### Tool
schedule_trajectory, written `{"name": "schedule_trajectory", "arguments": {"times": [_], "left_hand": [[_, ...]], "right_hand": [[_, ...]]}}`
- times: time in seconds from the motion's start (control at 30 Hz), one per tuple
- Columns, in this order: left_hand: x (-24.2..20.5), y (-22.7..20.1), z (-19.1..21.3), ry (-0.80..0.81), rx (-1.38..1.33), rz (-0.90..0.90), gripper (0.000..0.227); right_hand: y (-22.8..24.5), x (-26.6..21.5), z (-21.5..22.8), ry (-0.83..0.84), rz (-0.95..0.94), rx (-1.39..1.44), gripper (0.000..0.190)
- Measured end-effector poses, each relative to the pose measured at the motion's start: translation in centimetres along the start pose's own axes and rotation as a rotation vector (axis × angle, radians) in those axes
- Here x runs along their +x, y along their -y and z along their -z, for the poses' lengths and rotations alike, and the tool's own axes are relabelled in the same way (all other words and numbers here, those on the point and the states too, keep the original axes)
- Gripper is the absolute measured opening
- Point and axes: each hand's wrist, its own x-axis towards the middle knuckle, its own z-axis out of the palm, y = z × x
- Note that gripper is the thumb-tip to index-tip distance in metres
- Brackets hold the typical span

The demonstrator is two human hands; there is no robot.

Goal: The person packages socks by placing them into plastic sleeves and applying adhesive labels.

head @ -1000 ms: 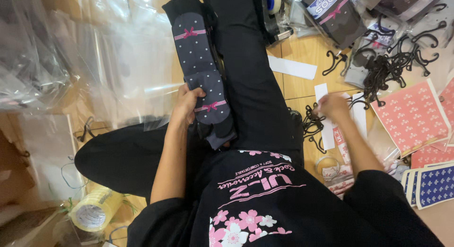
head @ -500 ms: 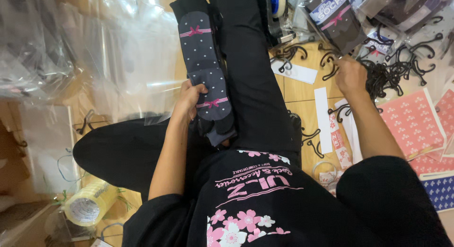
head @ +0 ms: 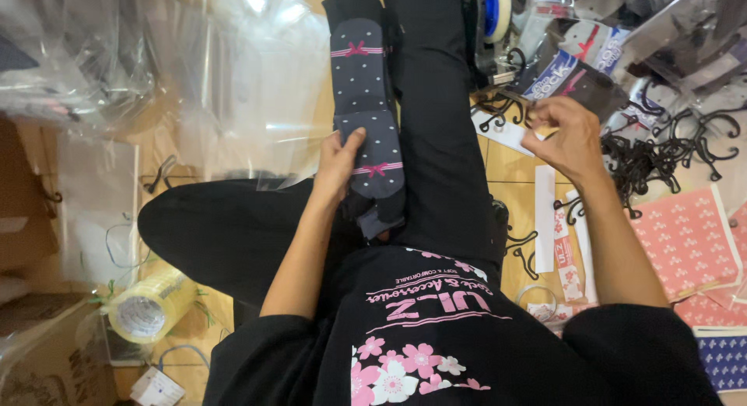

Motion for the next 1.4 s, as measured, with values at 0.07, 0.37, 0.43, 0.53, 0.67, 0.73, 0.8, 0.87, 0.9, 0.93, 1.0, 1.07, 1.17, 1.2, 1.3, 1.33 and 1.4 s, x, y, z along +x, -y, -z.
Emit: {"name": "schedule_trajectory", "arguments": {"times": [0.07, 0.37, 0.43, 0.53, 0.67, 0.73, 0.8, 0.87, 0.9, 0.93, 1.0, 1.07, 1.17, 1.2, 1.3, 1.33, 1.4], "left_hand": [[-1.4, -1.5, -0.7, 0.072, 0.352, -0.127, 0.029], [-4.1, -2.9, -1.5, 0.134, 0.644, -0.359, 0.041], [-2.7, -1.0, -0.3, 0.127, 0.595, -0.319, 0.046], [-2.5, -1.6, -0.7, 0.166, 0.508, -0.264, 0.051], [-1.4, -0.3, 0.7, 0.201, 0.515, -0.171, 0.046], [-2.7, -2.1, -0.2, 0.242, 0.48, -0.156, 0.045], [-4.9, -4.6, -1.2, 0.28, 0.445, -0.141, 0.044], [-7.9, -7.6, -2.6, 0.374, 0.056, -0.042, 0.037], [-9.0, -8.2, -3.2, 0.382, 0.061, -0.036, 0.037], [-10.2, -8.8, -3.8, 0.264, 0.379, -0.399, 0.035], [-12.2, -8.8, -5.8, 0.146, 0.685, -0.768, 0.049], [-14.0, -7.4, -8.0, 0.056, 0.77, -1.01, 0.103], [-12.7, -7.0, -9.3, 0.116, 0.604, -0.967, 0.083], [-12.7, -8.5, -9.4, 0.123, 0.603, -0.972, 0.083], [-12.7, -10.7, -9.3, 0.279, 0.444, -0.593, 0.035], [-12.3, -10.1, -9.2, 0.427, 0.284, -0.378, 0.029], [-10.9, -8.4, -9.4, 0.56, 0.126, -0.164, 0.026]], "right_hand": [[7.1, 3.8, 1.1, -0.177, -0.04, 0.353, 0.017], [21.5, 13.3, -2.9, 0.168, 0.436, 0.497, 0.023], [18.2, 13.4, -4.2, 0.154, 0.457, 0.373, 0.024], [16.5, 13.1, -4.5, 0.136, 0.469, 0.27, 0.022], [16.4, 11.9, -2.8, 0.195, 0.424, 0.091, 0.021], [17.4, 11.7, -1.1, 0.205, 0.395, 0.127, 0.02], [19.2, 11.5, 1.7, 0.215, 0.368, 0.163, 0.022], [21.6, 11.0, 5.7, 0.363, 0.155, 0.583, 0.099], [20.9, 9.9, 4.9, 0.358, 0.145, 0.583, 0.099], [20.2, 8.8, 4.2, 0.236, 0.042, 0.515, 0.089], [19.5, 6.8, 3.7, 0.107, -0.067, 0.436, 0.079], [19.8, 4.7, 3.8, -0.012, -0.274, 0.894, 0.076], [17.1, 4.2, 5.0, 0.286, -0.173, 1.287, 0.113], [15.4, 5.5, 6.4, 0.278, -0.173, 1.285, 0.113], [7.2, 7.8, 6.0, 0.099, -0.433, 0.735, 0.029], [2.2, 7.6, 3.9, 0.114, -0.624, 0.381, 0.054], [-5.6, 6.0, 1.6, 0.126, -0.792, 0.022, 0.081]]}}
